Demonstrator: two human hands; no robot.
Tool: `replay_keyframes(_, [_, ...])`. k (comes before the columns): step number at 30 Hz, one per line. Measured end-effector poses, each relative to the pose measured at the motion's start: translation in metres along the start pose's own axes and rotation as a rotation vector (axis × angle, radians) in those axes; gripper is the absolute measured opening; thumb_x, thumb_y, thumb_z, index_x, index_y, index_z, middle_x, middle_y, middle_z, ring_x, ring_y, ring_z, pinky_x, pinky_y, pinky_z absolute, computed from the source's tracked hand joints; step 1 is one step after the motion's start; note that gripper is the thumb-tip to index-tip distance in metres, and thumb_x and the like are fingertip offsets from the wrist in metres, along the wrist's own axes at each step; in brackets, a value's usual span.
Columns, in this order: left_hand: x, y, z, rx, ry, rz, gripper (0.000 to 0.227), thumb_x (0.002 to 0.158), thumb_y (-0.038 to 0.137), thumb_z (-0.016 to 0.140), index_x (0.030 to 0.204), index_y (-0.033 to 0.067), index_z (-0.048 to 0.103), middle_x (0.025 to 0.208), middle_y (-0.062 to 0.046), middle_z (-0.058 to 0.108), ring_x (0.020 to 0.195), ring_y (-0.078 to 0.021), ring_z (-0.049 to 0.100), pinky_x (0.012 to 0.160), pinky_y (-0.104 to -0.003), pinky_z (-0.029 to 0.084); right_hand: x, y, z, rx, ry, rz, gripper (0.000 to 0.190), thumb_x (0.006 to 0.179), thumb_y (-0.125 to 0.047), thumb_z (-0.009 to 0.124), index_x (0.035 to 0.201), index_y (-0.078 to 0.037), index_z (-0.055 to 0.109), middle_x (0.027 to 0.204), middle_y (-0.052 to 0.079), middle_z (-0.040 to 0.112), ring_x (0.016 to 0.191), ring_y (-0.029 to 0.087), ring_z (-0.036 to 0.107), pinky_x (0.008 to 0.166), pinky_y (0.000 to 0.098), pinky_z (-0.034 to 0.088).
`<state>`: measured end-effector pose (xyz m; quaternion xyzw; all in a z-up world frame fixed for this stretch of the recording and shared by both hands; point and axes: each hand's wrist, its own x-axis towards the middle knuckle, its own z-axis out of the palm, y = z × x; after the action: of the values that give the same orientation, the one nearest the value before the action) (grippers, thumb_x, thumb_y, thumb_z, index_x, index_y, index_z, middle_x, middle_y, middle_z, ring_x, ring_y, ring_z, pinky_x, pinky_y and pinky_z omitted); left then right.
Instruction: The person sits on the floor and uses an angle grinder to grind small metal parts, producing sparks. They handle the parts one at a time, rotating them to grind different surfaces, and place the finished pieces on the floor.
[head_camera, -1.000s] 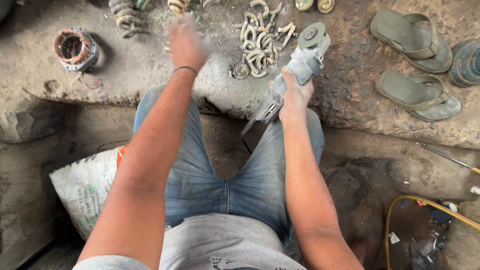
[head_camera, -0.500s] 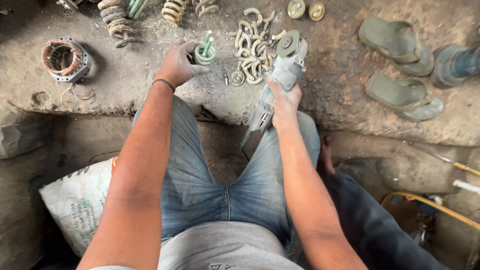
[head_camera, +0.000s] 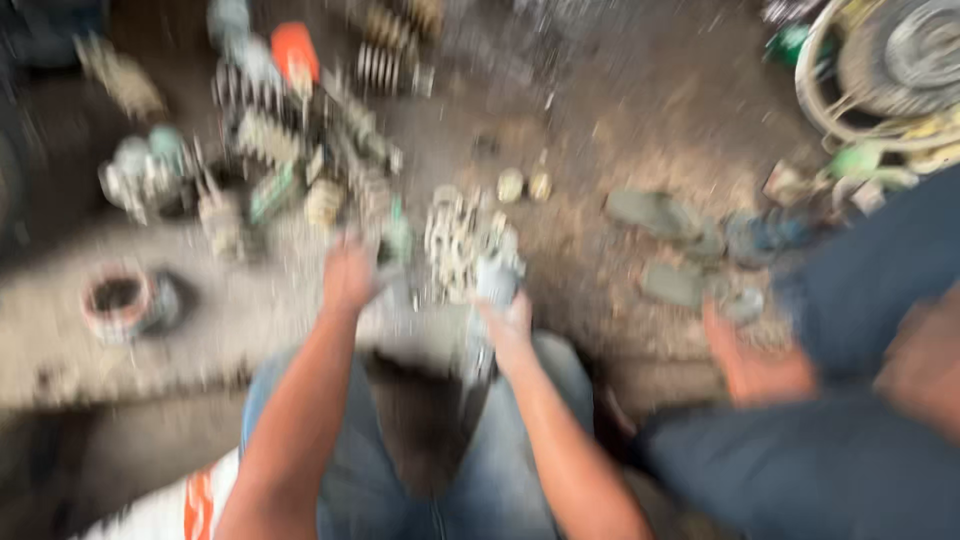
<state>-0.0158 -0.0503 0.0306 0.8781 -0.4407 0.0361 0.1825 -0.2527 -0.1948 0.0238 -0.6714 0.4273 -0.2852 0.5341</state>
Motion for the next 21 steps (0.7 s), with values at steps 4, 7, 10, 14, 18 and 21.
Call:
replay_keyframes(4, [-0.012, -0.007, 0.013, -0.275, 0.039, -0.093, 0.064, 0.079, 0.018, 0.069, 0.142, 0.0102, 0.060, 0.125, -0.020, 0.062, 0.115, -0.0419, 0.058, 0.094, -0.052, 0.050, -0.006, 0.012, 0.004, 0.325, -0.084, 0.292, 0.033, 0.083, -0.009, 0.080, 0.111, 0.000, 0.063, 0.089, 0.008, 0.071, 0.066, 0.017, 0.068, 0.059, 0.0326, 0.058])
replay_keyframes(7, [0.005, 0.013, 0.006, -0.233, -0.038, -0.189, 0.040, 0.092, 0.030, 0.075, 0.126, 0.0119, 0.063, 0.115, -0.018, 0.062, 0.110, -0.0386, 0.060, 0.093, -0.051, 0.051, -0.002, -0.008, 0.005, 0.322, -0.080, 0.375, 0.035, 0.080, -0.007, 0.080, 0.111, 0.002, 0.065, 0.090, 0.008, 0.071, 0.065, 0.019, 0.070, 0.058, 0.0344, 0.058])
replay_keyframes(10, [0.016, 0.039, 0.007, -0.186, -0.055, -0.276, 0.058, 0.079, 0.045, 0.085, 0.106, 0.0004, 0.061, 0.107, -0.022, 0.061, 0.102, -0.0400, 0.060, 0.088, -0.050, 0.051, -0.009, -0.030, 0.006, 0.246, -0.087, 0.385, 0.036, 0.081, -0.007, 0.082, 0.111, 0.003, 0.064, 0.090, 0.009, 0.071, 0.064, 0.019, 0.070, 0.058, 0.0339, 0.058])
replay_keyframes(14, [0.037, 0.040, 0.021, -0.192, -0.154, -0.364, 0.050, 0.072, 0.030, 0.082, 0.105, -0.0015, 0.062, 0.107, -0.020, 0.063, 0.103, -0.0370, 0.061, 0.090, -0.046, 0.053, -0.007, -0.044, 0.007, 0.264, -0.078, 0.419, 0.039, 0.080, -0.007, 0.082, 0.112, 0.001, 0.063, 0.092, 0.009, 0.071, 0.065, 0.019, 0.071, 0.058, 0.0340, 0.059])
replay_keyframes(18, [0.045, 0.003, 0.025, -0.067, -0.272, -0.328, 0.031, 0.081, 0.014, 0.072, 0.108, 0.0002, 0.065, 0.108, -0.019, 0.064, 0.106, -0.0341, 0.060, 0.091, -0.045, 0.053, -0.004, -0.044, 0.007, 0.282, -0.083, 0.429, 0.041, 0.079, -0.008, 0.082, 0.114, 0.001, 0.062, 0.094, 0.010, 0.071, 0.066, 0.020, 0.071, 0.059, 0.0345, 0.060])
replay_keyframes(21, [0.038, -0.011, 0.026, 0.021, -0.278, -0.244, 0.028, 0.083, 0.010, 0.070, 0.108, 0.0000, 0.067, 0.110, -0.018, 0.064, 0.108, -0.0337, 0.059, 0.094, -0.044, 0.053, -0.006, -0.040, 0.005, 0.304, -0.106, 0.445, 0.042, 0.080, -0.008, 0.081, 0.115, 0.000, 0.060, 0.095, 0.010, 0.071, 0.068, 0.020, 0.072, 0.060, 0.0349, 0.062])
